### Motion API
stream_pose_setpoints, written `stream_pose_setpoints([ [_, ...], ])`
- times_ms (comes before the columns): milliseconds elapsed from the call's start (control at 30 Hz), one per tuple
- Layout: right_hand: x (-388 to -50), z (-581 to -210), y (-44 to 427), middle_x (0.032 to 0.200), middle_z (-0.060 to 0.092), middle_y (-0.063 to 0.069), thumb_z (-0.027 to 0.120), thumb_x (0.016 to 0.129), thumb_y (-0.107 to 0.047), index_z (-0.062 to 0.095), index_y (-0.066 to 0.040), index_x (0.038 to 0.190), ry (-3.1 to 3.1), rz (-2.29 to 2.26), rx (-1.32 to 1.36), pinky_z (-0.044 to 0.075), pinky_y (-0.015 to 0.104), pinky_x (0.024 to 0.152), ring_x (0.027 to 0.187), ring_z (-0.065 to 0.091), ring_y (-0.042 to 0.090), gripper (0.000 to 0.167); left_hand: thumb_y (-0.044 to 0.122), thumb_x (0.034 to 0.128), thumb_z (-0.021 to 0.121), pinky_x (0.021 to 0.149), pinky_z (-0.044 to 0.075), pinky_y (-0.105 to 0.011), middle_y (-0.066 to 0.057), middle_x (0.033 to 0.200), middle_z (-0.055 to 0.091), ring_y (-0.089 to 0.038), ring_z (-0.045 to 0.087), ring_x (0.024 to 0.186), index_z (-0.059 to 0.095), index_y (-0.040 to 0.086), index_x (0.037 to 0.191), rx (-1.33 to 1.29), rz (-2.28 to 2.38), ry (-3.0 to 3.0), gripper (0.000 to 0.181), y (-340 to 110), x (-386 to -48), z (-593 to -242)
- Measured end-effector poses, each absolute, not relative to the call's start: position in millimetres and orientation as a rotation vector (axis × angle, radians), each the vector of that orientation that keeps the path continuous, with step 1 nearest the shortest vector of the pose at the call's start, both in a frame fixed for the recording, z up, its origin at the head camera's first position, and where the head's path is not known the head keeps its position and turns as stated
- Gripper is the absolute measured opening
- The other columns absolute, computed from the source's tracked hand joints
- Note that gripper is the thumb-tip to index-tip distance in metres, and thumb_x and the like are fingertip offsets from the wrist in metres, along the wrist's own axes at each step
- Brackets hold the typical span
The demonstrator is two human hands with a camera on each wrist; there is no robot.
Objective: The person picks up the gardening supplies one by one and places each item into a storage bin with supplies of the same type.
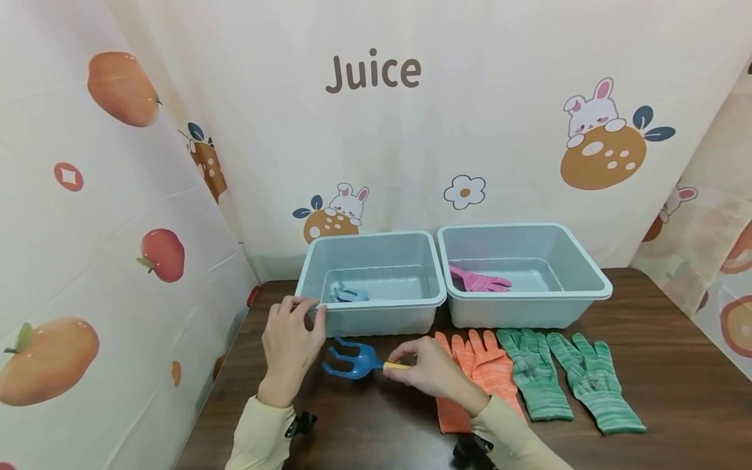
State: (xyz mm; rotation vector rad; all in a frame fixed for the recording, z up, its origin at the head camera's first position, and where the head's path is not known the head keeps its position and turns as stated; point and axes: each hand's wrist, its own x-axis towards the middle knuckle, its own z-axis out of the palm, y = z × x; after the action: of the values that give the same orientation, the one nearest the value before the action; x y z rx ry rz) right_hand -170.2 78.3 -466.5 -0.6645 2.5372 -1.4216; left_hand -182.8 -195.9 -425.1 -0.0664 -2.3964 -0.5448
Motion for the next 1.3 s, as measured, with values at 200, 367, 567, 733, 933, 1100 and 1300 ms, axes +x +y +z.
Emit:
stream_pose_setpoints([
  [200,-170,-463,82,0.074,0.075,0.003,0.084,0.093,-0.034,0.082,-0.023,0.094,2.481,-1.465,-0.635,0.053,0.028,0.053,0.061,0.071,0.024,0.011,0.030,0.0952,0.077,0.067,0.060,-0.055,-0.017,0.108,0.074,-0.039,0.064,0.093,0.084,0.006,0.106,-0.074,-0.531,-2.368,0.027,-197,-183,-425],
  [367,-168,-458,84,0.076,0.076,0.004,0.084,0.093,-0.034,0.083,-0.021,0.094,2.432,-1.494,-0.664,0.056,0.030,0.055,0.063,0.073,0.034,0.013,0.031,0.0956,0.077,0.068,0.060,-0.055,-0.018,0.109,0.074,-0.039,0.064,0.093,0.084,0.006,0.106,-0.068,-0.534,-2.377,0.027,-198,-182,-425],
  [567,-166,-452,88,0.076,0.077,0.003,0.084,0.093,-0.032,0.083,-0.020,0.094,2.421,-1.488,-0.675,0.056,0.030,0.055,0.063,0.073,0.034,0.012,0.032,0.0961,0.077,0.070,0.060,-0.055,-0.018,0.111,0.074,-0.039,0.064,0.095,0.084,0.006,0.108,-0.057,-0.551,-2.403,0.029,-197,-182,-424],
  [733,-168,-446,91,0.074,0.076,0.005,0.085,0.091,-0.033,0.083,-0.022,0.091,2.468,-1.475,-0.662,0.051,0.027,0.050,0.062,0.072,0.034,0.012,0.032,0.0959,0.076,0.070,0.060,-0.055,-0.018,0.110,0.074,-0.039,0.064,0.095,0.084,0.006,0.108,-0.061,-0.548,-2.403,0.029,-197,-183,-424],
  [933,-168,-441,93,0.075,0.076,0.005,0.085,0.092,-0.034,0.082,-0.024,0.090,2.488,-1.432,-0.671,0.050,0.026,0.052,0.063,0.072,0.033,0.010,0.032,0.0957,0.077,0.070,0.060,-0.055,-0.018,0.111,0.074,-0.039,0.064,0.096,0.084,0.007,0.107,-0.061,-0.544,-2.399,0.028,-197,-183,-425],
  [1100,-168,-437,93,0.078,0.077,-0.001,0.084,0.092,-0.035,0.082,-0.024,0.091,2.470,-1.424,-0.700,0.053,0.028,0.053,0.063,0.072,0.033,0.011,0.032,0.0958,0.077,0.070,0.060,-0.055,-0.017,0.110,0.074,-0.039,0.064,0.096,0.084,0.007,0.107,-0.064,-0.545,-2.401,0.028,-196,-184,-427],
  [1300,-168,-434,94,0.080,0.077,-0.002,0.084,0.092,-0.035,0.083,-0.024,0.093,2.465,-1.434,-0.726,0.055,0.028,0.053,0.062,0.073,0.030,0.011,0.032,0.0955,0.077,0.071,0.060,-0.055,-0.018,0.110,0.074,-0.038,0.064,0.096,0.084,0.007,0.108,-0.063,-0.551,-2.407,0.029,-196,-183,-427],
])
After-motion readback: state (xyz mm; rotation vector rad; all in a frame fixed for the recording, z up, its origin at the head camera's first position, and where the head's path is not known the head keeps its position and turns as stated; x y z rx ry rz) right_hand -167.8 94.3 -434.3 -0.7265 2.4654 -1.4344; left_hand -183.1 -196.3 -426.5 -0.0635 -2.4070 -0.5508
